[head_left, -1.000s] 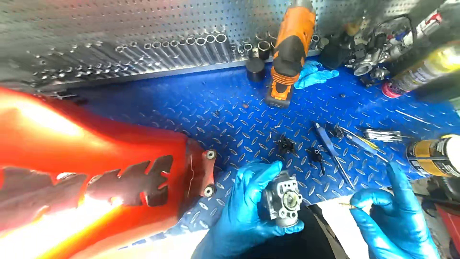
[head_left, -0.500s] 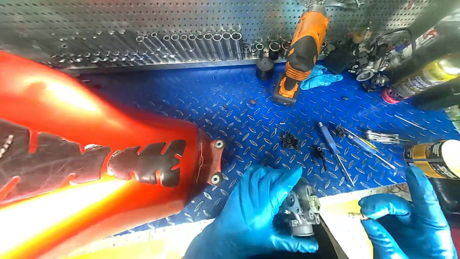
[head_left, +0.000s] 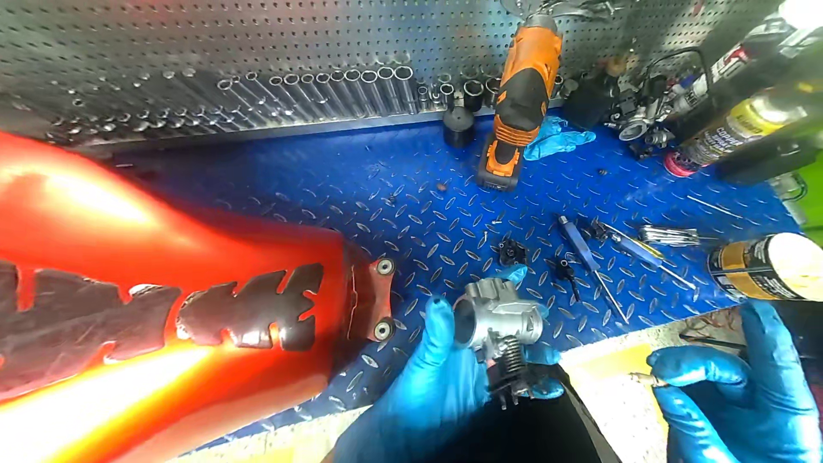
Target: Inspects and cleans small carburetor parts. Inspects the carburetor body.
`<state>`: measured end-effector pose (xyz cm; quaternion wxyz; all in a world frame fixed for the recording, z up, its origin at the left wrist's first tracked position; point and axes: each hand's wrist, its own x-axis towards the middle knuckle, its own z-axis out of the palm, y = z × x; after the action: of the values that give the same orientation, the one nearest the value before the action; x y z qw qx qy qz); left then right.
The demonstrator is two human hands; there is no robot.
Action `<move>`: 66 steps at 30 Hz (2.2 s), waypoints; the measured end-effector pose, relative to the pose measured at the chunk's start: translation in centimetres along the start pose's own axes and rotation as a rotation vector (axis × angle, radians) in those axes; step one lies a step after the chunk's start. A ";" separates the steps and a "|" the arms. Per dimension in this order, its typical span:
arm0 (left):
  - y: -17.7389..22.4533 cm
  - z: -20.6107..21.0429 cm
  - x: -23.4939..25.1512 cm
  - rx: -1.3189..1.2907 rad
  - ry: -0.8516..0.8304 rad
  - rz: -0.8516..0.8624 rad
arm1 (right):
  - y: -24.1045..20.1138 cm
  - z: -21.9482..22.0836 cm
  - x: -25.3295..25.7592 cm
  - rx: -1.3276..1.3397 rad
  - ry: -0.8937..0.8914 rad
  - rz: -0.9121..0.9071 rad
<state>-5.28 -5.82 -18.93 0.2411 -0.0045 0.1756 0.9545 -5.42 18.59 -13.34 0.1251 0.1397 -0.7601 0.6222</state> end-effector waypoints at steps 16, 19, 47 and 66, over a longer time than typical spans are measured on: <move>0.8 1.4 2.0 -0.200 0.018 0.001 | 0.6 1.1 0.6 -0.039 0.064 -0.015; 0.6 1.4 2.1 -0.167 0.036 0.001 | 0.6 1.1 0.5 -0.042 0.058 -0.001; 0.1 2.2 3.0 -0.104 0.061 -0.092 | 0.2 3.9 1.7 -0.705 -0.209 -0.498; 0.0 3.1 2.7 0.475 0.436 -0.295 | -0.3 2.3 0.3 -0.751 -0.442 -0.228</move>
<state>-7.42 -3.52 -16.25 0.3275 -0.1774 0.4376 0.8184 -5.64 16.29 -13.36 0.0696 0.2971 -0.9214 0.2405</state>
